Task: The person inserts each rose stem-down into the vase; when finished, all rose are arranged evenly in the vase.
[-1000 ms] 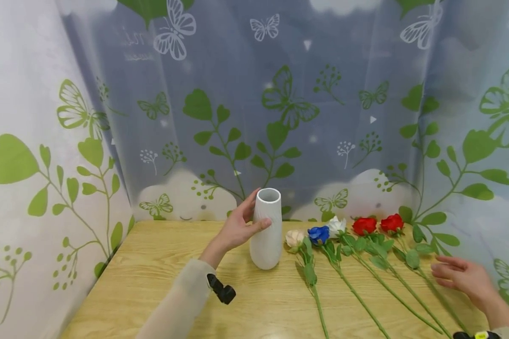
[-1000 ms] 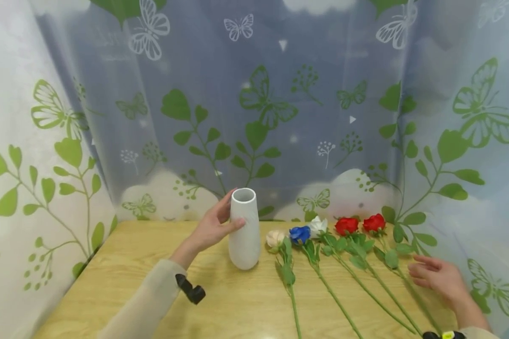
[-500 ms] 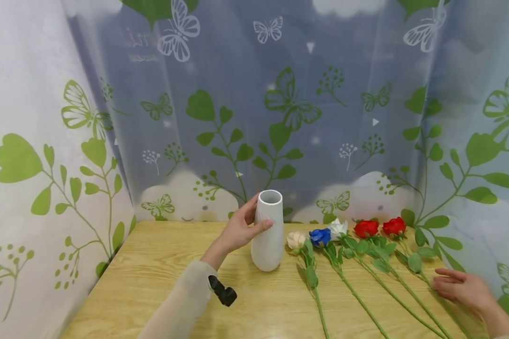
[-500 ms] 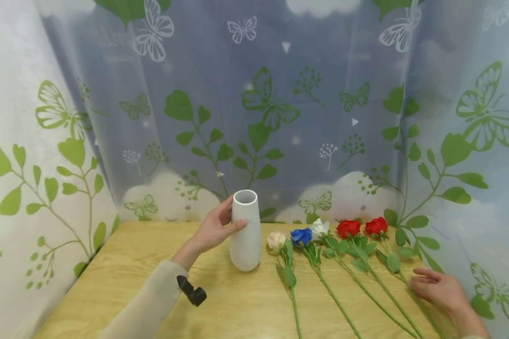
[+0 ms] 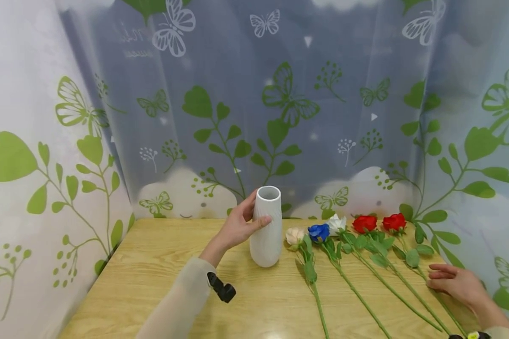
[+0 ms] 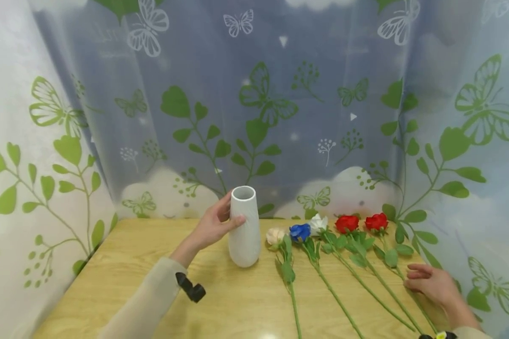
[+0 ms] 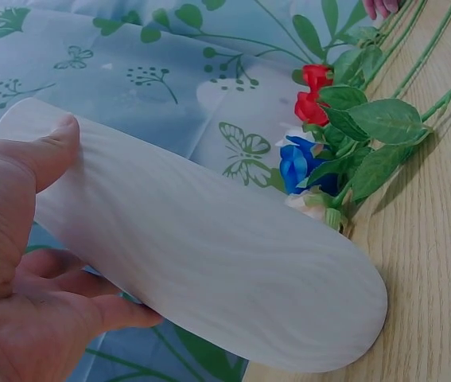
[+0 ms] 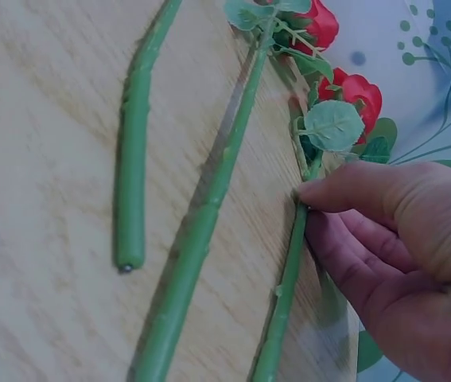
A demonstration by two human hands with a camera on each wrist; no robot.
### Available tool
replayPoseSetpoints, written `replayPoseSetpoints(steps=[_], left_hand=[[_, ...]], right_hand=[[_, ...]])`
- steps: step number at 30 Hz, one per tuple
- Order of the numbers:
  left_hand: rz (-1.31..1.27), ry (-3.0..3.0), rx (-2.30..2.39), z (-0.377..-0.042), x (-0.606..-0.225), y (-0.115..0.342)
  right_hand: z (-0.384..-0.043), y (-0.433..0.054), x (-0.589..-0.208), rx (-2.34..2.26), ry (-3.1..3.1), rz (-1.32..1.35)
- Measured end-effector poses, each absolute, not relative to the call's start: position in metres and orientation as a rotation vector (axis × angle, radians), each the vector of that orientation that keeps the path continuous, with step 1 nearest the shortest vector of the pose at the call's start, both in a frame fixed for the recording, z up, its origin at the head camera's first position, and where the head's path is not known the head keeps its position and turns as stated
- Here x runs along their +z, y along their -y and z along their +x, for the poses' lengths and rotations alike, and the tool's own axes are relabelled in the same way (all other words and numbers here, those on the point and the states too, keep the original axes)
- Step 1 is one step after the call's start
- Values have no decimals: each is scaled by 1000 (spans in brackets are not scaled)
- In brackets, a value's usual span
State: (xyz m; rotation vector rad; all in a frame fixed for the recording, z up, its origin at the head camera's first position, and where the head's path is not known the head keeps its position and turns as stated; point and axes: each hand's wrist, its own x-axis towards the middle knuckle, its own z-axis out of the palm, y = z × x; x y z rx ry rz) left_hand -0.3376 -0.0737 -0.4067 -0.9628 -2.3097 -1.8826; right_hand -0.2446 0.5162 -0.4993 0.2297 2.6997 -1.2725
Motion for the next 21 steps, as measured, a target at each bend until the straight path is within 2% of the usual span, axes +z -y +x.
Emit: replayPoseSetpoints(steps=[21], left_hand=[[-964, 2306, -1899, -336, -407, 74]], right_hand=[[-245, -502, -493, -1111, -2781, 289]])
